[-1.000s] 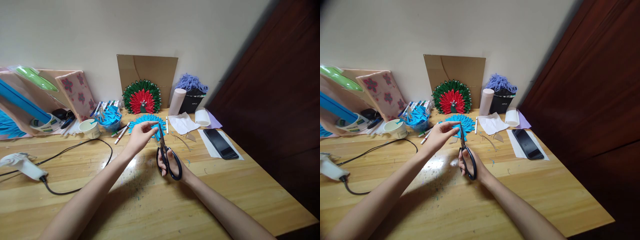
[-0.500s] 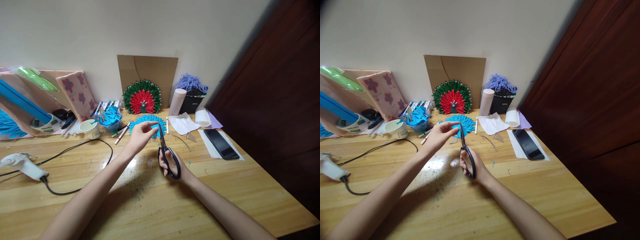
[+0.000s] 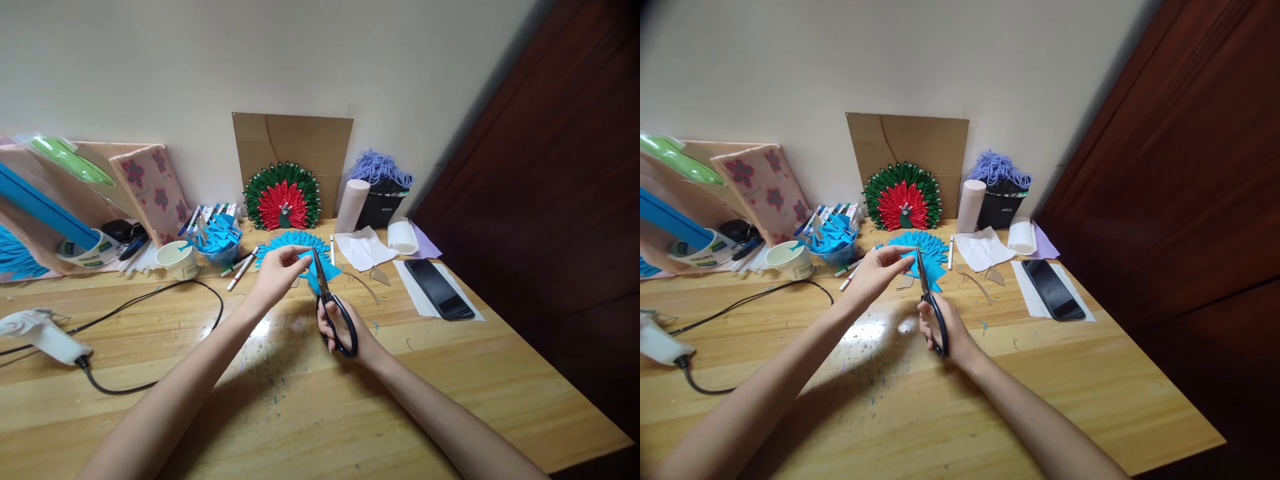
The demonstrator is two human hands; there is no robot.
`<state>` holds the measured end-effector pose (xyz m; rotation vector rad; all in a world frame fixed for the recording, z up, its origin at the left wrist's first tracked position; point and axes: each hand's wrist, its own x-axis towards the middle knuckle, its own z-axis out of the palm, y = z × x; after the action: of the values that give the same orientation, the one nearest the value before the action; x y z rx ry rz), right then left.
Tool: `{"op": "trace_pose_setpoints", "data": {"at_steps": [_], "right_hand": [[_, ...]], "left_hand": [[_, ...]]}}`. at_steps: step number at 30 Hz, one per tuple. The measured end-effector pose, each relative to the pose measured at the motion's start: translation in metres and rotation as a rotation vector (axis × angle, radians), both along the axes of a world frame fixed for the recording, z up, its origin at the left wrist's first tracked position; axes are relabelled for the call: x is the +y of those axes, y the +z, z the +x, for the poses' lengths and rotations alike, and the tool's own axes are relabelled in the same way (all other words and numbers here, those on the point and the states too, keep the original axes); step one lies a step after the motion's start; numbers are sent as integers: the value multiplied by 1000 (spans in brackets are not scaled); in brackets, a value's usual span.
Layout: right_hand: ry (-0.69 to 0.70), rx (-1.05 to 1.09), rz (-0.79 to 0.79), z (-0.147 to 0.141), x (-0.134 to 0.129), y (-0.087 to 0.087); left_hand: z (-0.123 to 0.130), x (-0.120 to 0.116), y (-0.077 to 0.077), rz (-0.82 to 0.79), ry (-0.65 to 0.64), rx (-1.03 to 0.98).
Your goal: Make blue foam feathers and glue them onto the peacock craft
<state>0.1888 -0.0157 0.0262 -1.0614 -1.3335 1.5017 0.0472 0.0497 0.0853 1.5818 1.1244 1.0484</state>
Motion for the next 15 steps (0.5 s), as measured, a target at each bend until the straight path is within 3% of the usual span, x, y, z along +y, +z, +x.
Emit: {"op": "trace_pose_setpoints", "data": {"at_steps": [4, 7, 11, 15], "right_hand": [[-43, -25, -2, 0, 0, 3], [-89, 32, -22, 3, 2, 4], [-172, 146, 18, 12, 10, 4], [-276, 171, 33, 18, 19, 6]], "left_hand": [[-2, 2, 3, -9, -8, 50], [-16, 8, 6, -46, -101, 222], [-45, 15, 11, -30, -343, 748], [-64, 18, 17, -143, -286, 1188]]}}
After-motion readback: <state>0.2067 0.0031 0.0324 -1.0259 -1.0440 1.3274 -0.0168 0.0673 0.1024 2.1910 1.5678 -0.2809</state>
